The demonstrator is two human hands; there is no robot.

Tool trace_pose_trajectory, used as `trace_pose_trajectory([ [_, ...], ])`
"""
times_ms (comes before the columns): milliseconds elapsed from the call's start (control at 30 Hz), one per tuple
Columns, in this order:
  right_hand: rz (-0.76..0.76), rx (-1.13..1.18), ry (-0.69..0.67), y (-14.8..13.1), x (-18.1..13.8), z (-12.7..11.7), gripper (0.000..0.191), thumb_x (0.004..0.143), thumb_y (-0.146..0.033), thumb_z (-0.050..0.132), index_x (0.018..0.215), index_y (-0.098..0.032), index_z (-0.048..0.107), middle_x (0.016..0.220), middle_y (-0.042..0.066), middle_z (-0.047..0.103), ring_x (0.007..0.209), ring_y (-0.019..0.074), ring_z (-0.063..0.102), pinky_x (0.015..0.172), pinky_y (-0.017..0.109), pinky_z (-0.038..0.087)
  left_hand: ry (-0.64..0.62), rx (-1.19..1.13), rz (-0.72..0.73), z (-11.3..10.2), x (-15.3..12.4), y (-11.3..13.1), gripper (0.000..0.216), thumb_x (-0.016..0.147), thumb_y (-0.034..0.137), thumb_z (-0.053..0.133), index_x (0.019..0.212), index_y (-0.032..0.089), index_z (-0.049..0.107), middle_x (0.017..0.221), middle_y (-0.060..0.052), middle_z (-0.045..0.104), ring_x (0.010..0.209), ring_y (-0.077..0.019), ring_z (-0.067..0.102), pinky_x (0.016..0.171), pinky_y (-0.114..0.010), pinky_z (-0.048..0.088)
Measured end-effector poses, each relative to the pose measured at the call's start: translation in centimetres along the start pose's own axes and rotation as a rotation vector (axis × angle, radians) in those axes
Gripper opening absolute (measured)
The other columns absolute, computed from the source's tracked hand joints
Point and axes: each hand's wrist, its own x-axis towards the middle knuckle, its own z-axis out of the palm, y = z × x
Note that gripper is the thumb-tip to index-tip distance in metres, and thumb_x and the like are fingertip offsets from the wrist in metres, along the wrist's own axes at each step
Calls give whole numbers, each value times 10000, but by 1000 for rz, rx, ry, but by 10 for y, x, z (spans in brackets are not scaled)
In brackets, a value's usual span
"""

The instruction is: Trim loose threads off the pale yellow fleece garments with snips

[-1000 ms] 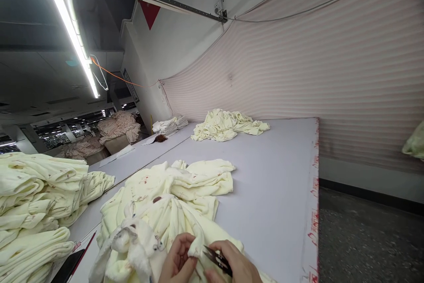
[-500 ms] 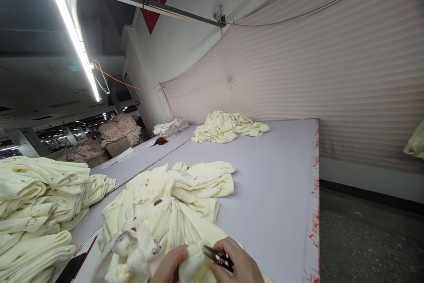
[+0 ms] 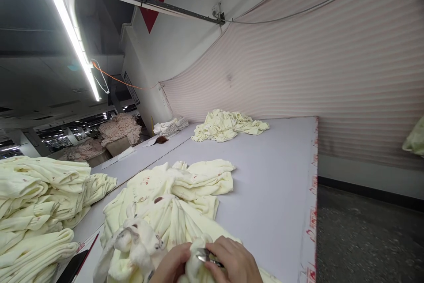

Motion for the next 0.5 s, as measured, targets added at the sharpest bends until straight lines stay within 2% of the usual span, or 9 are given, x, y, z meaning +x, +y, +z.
trace_pose_trajectory([
  [100,83,88,90,8,-3,3,227,912,-312,463,949,-266,682,865,20,696,791,193,657,687,271,455,-15,65,-27,-1,8,5,307,656,454,732,775,172,718,790,-61,671,835,-263,581,815,-380,429],
  [167,183,196,160,19,-8,3,248,911,-377,453,928,-263,672,858,17,687,776,185,655,677,262,461,102,147,82,-5,9,11,264,650,416,766,768,186,715,922,-61,654,996,-272,544,907,-350,383],
  [233,291,289,226,33,-14,0,261,890,-443,472,917,-257,653,870,19,685,789,194,650,695,269,465,269,101,166,-7,8,16,322,722,469,697,926,220,702,1088,-59,626,1119,-279,496,953,-344,362],
  [300,401,379,266,46,-20,-2,278,879,-483,480,890,-249,629,851,17,684,800,206,644,719,282,466,350,89,167,-2,8,14,386,793,517,581,1051,238,649,1097,-66,641,1035,-284,552,876,-370,414],
  [367,463,482,259,53,-24,-1,286,878,-501,481,873,-242,601,820,9,678,794,207,638,731,285,470,302,360,164,12,12,5,366,766,477,610,1043,240,646,926,-65,682,862,-285,589,809,-395,418],
  [433,467,578,236,55,-25,3,298,879,-515,477,870,-236,580,778,1,663,762,200,631,721,283,474,234,744,226,31,19,-8,281,626,339,749,888,252,695,751,-46,674,779,-288,584,856,-426,365],
  [500,455,631,249,57,-26,6,316,872,-530,476,866,-229,573,753,-2,647,733,194,619,705,284,472,178,919,253,46,26,-17,164,584,254,760,739,260,708,655,-42,639,723,-284,572,861,-443,337],
])
